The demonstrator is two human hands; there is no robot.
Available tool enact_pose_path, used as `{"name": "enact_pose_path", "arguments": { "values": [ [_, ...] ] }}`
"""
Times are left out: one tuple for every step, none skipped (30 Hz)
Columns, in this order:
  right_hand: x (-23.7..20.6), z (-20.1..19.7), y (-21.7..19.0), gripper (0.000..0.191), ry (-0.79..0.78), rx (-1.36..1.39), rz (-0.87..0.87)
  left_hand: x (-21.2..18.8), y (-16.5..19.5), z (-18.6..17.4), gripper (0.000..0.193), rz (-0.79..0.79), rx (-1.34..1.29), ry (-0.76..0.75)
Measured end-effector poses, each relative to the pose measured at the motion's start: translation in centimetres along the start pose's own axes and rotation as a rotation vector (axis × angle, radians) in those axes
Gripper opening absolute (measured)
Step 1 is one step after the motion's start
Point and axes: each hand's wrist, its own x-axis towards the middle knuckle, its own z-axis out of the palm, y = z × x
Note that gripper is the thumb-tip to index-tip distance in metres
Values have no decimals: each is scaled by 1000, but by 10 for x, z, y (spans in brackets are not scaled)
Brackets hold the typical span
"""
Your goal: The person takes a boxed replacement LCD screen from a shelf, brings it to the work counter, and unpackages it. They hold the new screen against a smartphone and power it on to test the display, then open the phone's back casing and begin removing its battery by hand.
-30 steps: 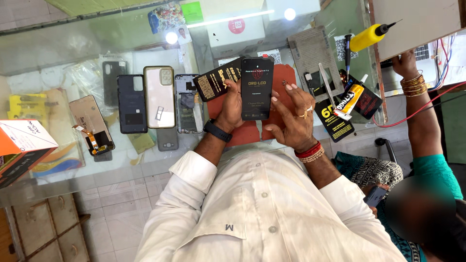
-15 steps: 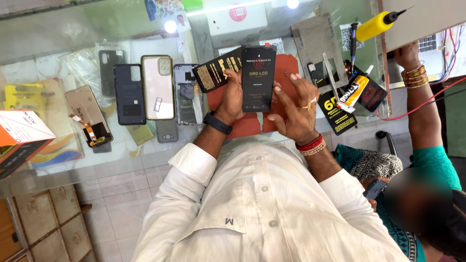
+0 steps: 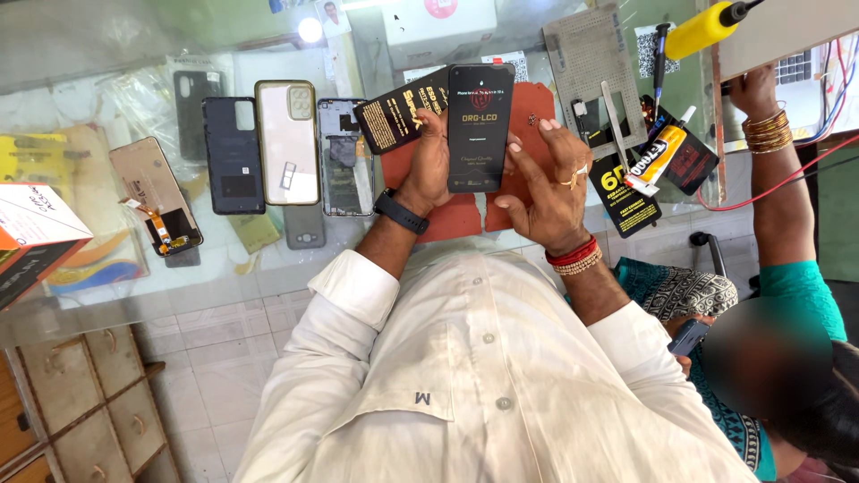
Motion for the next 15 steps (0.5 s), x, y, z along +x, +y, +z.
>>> {"name": "enact_pose_path", "arguments": {
  "values": [
    [0,0,-1,65,1,-1,-2,0,0,0,100,1,1,5],
    [1,-1,-1,65,3,-3,-4,0,1,0,100,-3,-5,6],
    [2,-1,-1,65,7,4,-12,0,1,1,100,-7,-10,8],
    [3,-2,-1,65,12,10,-20,1,2,1,99,-10,-16,9],
    [4,-2,-2,64,16,17,-27,1,2,1,100,-18,-27,10],
    [5,-3,-3,64,17,16,-30,2,3,1,101,-26,-39,12],
    [6,-3,-3,64,17,16,-33,2,3,1,101,-35,-52,15],
    [6,-4,-3,64,18,16,-36,2,3,2,101,-28,-43,17],
    [7,-3,-3,64,18,15,-39,1,3,2,100,-21,-31,18],
    [7,-3,-3,64,19,13,-40,1,3,2,99,-16,-21,19],
    [7,-4,-3,64,18,12,-40,1,3,2,100,-19,-23,21],
    [7,-4,-3,64,20,11,-41,1,3,2,100,-22,-24,22],
    [8,-4,-3,64,23,10,-42,0,2,1,100,-26,-26,24],
    [8,-4,-3,63,27,9,-42,0,2,1,101,-20,-18,22],
    [8,-4,-3,63,21,6,-34,1,1,1,101,-13,-8,17]
  ]
}}
